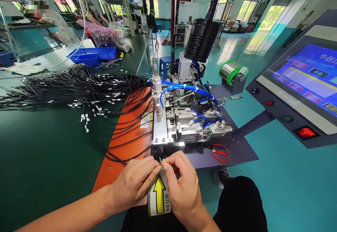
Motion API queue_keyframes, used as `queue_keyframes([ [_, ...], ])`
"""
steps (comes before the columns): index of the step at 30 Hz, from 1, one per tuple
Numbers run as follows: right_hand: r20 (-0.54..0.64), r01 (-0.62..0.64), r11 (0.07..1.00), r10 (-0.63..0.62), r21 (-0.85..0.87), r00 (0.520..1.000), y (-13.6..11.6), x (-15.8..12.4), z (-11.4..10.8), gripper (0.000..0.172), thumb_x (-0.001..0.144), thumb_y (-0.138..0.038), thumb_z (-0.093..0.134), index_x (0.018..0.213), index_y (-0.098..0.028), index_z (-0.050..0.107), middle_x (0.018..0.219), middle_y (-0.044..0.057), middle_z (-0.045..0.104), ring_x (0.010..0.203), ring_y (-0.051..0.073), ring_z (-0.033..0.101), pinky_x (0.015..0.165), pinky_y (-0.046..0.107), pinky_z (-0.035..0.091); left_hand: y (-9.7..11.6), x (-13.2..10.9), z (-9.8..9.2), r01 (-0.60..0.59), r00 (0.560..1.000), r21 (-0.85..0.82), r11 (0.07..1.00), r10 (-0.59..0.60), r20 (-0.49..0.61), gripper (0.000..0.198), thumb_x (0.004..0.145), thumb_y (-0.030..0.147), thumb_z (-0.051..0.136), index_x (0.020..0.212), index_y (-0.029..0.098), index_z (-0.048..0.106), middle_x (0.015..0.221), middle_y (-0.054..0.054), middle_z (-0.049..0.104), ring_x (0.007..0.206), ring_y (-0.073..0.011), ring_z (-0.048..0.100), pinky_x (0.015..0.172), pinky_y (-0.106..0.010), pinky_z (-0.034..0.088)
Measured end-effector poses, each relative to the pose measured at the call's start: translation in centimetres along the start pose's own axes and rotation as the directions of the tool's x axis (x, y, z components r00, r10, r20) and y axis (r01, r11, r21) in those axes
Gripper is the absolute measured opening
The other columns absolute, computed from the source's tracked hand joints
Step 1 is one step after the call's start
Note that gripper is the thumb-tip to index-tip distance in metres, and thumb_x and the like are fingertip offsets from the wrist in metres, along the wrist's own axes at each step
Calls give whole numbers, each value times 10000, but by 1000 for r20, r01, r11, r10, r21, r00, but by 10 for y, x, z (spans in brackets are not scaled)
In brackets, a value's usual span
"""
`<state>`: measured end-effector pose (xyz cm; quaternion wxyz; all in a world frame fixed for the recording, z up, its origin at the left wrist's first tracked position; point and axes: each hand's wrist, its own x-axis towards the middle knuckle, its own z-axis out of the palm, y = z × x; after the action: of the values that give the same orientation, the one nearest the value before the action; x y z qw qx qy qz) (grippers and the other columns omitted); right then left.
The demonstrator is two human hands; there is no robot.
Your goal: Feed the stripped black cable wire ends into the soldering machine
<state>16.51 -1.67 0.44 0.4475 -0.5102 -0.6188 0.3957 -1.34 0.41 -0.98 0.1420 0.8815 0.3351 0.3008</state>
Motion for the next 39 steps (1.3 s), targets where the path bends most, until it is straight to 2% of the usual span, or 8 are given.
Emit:
queue_keyframes([
  [2, -20, 29, 1000, -29, -12, 999, 2, -2, 1, 203, 1001, -316, 536, 864, -200, 629, 847, 14, 596, 787, 157, 569, 730, 269, 439, 0, 0, 0, -4, 1000, 7, 1000, 4, 0, 262, 1037, 171, 381, 803, 170, 500, 707, -3, 490, 618, -151, 439, 566, -303, 329],
  [3, -2, 6, 1000, -6, -1, 1000, 3, -2, -1, 209, 1004, -326, 534, 869, -203, 636, 853, 12, 601, 795, 156, 571, 738, 266, 439, 0, 0, 0, 1, 1000, 12, 1000, -1, -2, 255, 1033, 171, 391, 802, 170, 499, 706, -1, 490, 616, -149, 437, 568, -302, 328],
  [7, 142, -218, 970, 203, 107, 969, 4, -1, -16, 261, 1008, -418, 526, 908, -218, 660, 887, 7, 620, 843, 165, 568, 760, 260, 438, 2, 0, 0, 23, 1000, 24, 999, -24, 2, 243, 1027, 174, 416, 809, 166, 525, 702, 1, 498, 616, -146, 433, 577, -296, 332],
  [12, 176, -355, 914, 323, 196, 930, 7, -3, -24, 296, 989, -481, 542, 965, -220, 679, 831, -12, 588, 788, 150, 513, 701, 247, 409, 2, -1, 0, 29, 1000, 48, 998, -29, 5, 251, 1027, 190, 432, 814, 163, 562, 688, 1, 503, 606, -147, 431, 574, -295, 327],
  [19, 194, -343, 927, 312, 155, 930, 9, -6, -20, 332, 977, -504, 547, 939, -208, 691, 840, 5, 615, 808, 173, 532, 738, 281, 428, 1, -1, 1, 15, 1000, 74, 997, -15, 3, 260, 1021, 193, 446, 777, 173, 535, 674, 7, 494, 585, -141, 416, 555, -301, 294],
  [28, 154, -331, 943, 322, 35, 934, 8, -4, -21, 328, 954, -517, 570, 915, -215, 690, 850, 17, 656, 816, 193, 574, 723, 284, 447, 2, -1, 1, 12, 1000, 78, 997, -12, 5, 251, 1004, 181, 461, 754, 180, 490, 668, 14, 460, 577, -139, 406, 543, -317, 277],
  [39, 91, -225, 969, 234, -105, 968, 5, -2, -20, 293, 985, -454, 545, 839, -227, 661, 824, -5, 610, 774, 161, 555, 703, 254, 421, 1, -1, 2, -4, 1000, 98, 995, 4, -6, 246, 987, 169, 471, 743, 179, 499, 658, 15, 465, 560, -138, 401, 525, -313, 274],
])
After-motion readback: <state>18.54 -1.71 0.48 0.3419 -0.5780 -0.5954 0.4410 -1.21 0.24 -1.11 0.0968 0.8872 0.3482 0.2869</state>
